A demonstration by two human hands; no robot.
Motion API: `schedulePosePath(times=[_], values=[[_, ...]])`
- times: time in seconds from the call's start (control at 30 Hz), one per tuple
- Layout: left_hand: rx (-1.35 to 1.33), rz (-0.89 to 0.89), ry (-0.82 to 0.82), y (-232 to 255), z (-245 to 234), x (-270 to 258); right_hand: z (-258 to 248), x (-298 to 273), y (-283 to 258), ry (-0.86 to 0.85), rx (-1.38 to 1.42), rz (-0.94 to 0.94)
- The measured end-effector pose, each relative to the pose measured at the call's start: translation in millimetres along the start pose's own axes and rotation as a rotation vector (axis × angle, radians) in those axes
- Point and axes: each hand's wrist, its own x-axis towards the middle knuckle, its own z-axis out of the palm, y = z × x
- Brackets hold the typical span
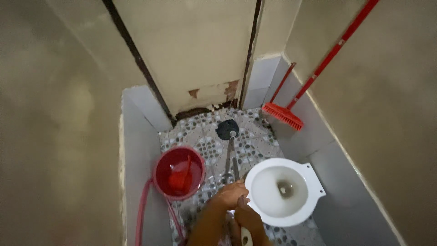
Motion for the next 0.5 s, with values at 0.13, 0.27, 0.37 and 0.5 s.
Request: schedulePosePath(times=[0.13,0.27,0.37,0.5], values=[[-0.001,-0.153,-0.144,-19,-42,30,1,49,-9,0.012,-0.001,0.079],[-0.001,-0.071,-0.156,-49,-54,52,-20,97,-38,0.018,0.034,0.164],[0.029,0.027,-0.138,-47,-63,58,-35,115,-53,0.016,0.115,0.215],[0.006,-0.33,-0.335,9,-100,55,-38,107,-65,0.017,0.211,0.272]])
